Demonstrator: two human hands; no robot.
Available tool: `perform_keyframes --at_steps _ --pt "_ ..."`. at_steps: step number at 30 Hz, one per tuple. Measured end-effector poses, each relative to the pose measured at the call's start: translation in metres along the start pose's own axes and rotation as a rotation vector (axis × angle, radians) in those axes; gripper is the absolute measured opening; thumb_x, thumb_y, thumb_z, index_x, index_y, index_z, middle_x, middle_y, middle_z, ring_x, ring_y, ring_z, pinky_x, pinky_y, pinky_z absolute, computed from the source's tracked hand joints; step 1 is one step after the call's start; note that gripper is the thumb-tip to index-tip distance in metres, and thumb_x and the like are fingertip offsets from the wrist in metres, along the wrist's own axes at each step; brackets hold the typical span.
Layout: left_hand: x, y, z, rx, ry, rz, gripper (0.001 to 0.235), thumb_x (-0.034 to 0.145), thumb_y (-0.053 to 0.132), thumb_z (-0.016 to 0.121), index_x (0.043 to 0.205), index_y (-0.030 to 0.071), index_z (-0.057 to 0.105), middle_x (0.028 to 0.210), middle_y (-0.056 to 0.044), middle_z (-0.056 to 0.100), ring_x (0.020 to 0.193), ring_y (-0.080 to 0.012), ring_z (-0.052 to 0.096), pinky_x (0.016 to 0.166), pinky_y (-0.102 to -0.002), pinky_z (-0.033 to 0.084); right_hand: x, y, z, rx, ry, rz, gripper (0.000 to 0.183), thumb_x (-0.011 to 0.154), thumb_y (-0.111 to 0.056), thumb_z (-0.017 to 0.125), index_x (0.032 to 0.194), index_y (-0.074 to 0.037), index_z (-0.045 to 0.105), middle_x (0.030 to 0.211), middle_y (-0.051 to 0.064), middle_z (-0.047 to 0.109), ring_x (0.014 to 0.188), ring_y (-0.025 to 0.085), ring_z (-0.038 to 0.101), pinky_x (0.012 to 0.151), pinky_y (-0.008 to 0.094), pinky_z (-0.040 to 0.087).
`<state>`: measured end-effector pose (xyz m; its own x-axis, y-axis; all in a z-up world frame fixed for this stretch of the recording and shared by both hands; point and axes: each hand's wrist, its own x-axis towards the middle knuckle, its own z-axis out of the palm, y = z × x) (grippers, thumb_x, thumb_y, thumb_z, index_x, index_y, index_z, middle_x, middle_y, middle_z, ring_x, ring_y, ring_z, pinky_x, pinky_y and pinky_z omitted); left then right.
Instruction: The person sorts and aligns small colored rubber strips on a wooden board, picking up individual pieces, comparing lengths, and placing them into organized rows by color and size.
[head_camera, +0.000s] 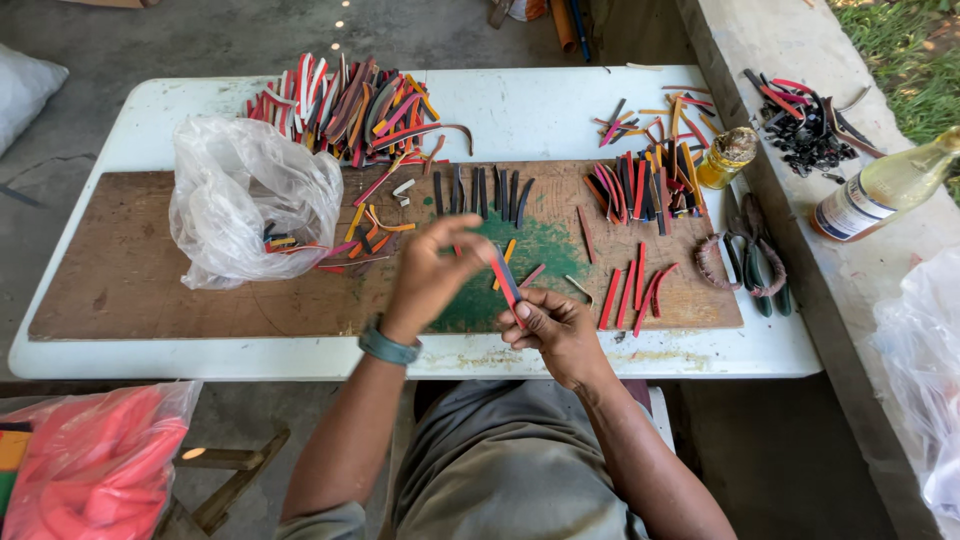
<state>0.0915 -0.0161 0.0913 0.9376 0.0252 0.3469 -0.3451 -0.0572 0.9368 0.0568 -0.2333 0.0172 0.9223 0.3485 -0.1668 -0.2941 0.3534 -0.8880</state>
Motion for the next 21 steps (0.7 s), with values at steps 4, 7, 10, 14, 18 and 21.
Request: perform_keyframes --at_steps 4,7,10,14,18,21 --pt "-0.015 -0.001 0.025 0.235 0.002 0.060 0.022 0.091 0.018 0.075 0.100 -0.002 0.073 0.088 -0.008 0.076 0.080 -0.0118 0.072 0.068 -0.028 0.061 -0.001 0.002 -0.003 -0.006 -0.019 -0.012 0.037 0.098 -0.017 0.065 0.128 0.003 0.065 0.096 0.014 0.076 0.078 0.019 0.073 0.070 0.032 0.060" --pt "-0.009 -0.009 0.029 0.189 0.053 -0.085 0.030 0.099 0.027 0.068 0.090 -0.001 0.074 0.077 -0.005 0.074 0.069 -0.0107 0.072 0.060 -0.026 0.059 -0.001 -0.003 -0.005 -0.034 -0.047 -0.060 0.037 0.098 -0.018 0.065 0.129 0.003 0.065 0.096 0.014 0.076 0.079 0.019 0.074 0.071 0.032 0.062" --pt "0.003 -0.021 0.026 0.048 0.112 -0.159 0.039 0.101 0.034 0.065 0.084 0.000 0.071 0.071 -0.003 0.067 0.063 -0.0098 0.067 0.054 -0.026 0.058 0.000 -0.007 -0.002 -0.040 -0.048 -0.074 0.036 0.099 -0.018 0.065 0.128 0.004 0.065 0.096 0.014 0.076 0.080 0.019 0.074 0.071 0.032 0.062" --pt "0.028 -0.042 0.004 -0.206 0.351 -0.117 0.038 0.099 0.037 0.064 0.077 0.006 0.064 0.062 -0.005 0.065 0.057 -0.0137 0.069 0.050 -0.027 0.055 -0.005 -0.003 0.001 -0.054 -0.051 -0.058 0.035 0.100 -0.018 0.065 0.128 0.001 0.066 0.098 0.014 0.076 0.081 0.019 0.074 0.071 0.032 0.061" --pt "0.023 -0.062 -0.025 -0.160 0.339 -0.130 0.049 0.106 0.038 0.062 0.069 0.008 0.056 0.061 -0.003 0.061 0.056 -0.0141 0.065 0.057 -0.029 0.057 0.002 -0.017 -0.023 -0.078 0.118 -0.082 0.028 0.097 -0.015 0.064 0.122 -0.003 0.068 0.098 0.012 0.076 0.079 0.021 0.075 0.068 0.033 0.064" --pt "0.013 -0.074 -0.023 -0.035 0.245 -0.186 0.028 0.100 0.030 0.066 0.081 0.009 0.064 0.075 -0.002 0.070 0.071 -0.0118 0.071 0.066 -0.028 0.058 0.032 -0.064 -0.073 -0.315 0.237 -0.403 0.007 0.100 0.000 0.066 0.107 0.001 0.065 0.093 0.012 0.071 0.086 0.022 0.078 0.078 0.035 0.069"
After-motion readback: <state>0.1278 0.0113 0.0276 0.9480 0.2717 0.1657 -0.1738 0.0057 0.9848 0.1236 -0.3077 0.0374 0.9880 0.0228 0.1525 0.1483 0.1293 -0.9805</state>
